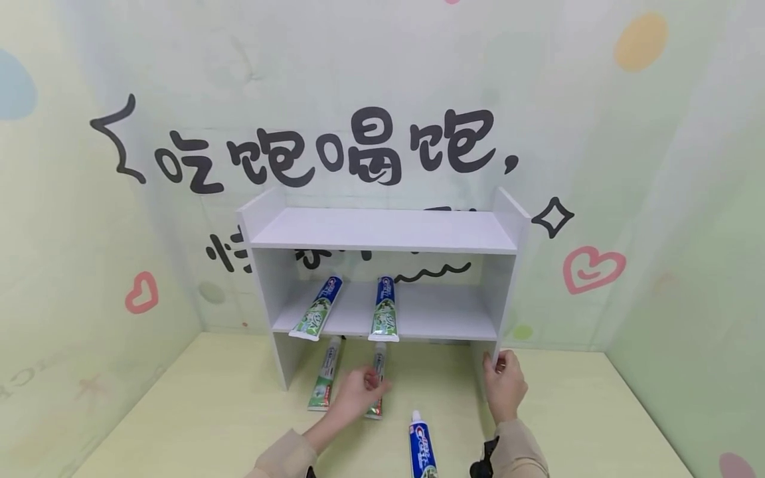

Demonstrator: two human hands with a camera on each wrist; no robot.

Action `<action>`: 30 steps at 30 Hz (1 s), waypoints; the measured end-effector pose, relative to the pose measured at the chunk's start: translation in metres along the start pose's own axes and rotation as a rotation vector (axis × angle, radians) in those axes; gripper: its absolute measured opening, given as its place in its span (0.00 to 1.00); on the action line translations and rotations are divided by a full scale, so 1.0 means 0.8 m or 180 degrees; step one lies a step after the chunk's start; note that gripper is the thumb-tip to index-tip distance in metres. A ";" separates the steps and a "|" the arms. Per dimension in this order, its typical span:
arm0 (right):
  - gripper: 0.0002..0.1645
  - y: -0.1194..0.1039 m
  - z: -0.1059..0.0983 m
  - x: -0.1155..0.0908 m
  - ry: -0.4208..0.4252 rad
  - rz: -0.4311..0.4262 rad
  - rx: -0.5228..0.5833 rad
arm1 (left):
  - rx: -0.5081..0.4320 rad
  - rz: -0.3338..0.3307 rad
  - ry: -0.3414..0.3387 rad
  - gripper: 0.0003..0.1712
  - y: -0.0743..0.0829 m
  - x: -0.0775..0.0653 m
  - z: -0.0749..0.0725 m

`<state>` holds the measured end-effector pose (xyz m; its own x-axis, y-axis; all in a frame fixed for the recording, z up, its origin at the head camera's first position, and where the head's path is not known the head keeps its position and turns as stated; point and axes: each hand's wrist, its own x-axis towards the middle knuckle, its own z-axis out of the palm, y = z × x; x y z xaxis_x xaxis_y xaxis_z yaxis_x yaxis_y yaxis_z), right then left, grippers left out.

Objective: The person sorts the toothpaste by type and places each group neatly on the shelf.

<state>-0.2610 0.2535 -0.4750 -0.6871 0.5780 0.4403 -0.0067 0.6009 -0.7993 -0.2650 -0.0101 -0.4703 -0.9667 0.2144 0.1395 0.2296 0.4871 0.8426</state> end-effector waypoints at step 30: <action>0.10 -0.002 -0.005 0.001 -0.0005 0.0007 0.0007 | -0.0028 -0.0340 -0.1013 0.46 0.013 -0.081 0.072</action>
<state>-0.2589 0.2553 -0.4719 -0.6883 0.5784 0.4377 -0.0067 0.5983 -0.8012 -0.1935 0.0296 -0.5006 -0.9013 0.4167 -0.1181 0.1265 0.5140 0.8484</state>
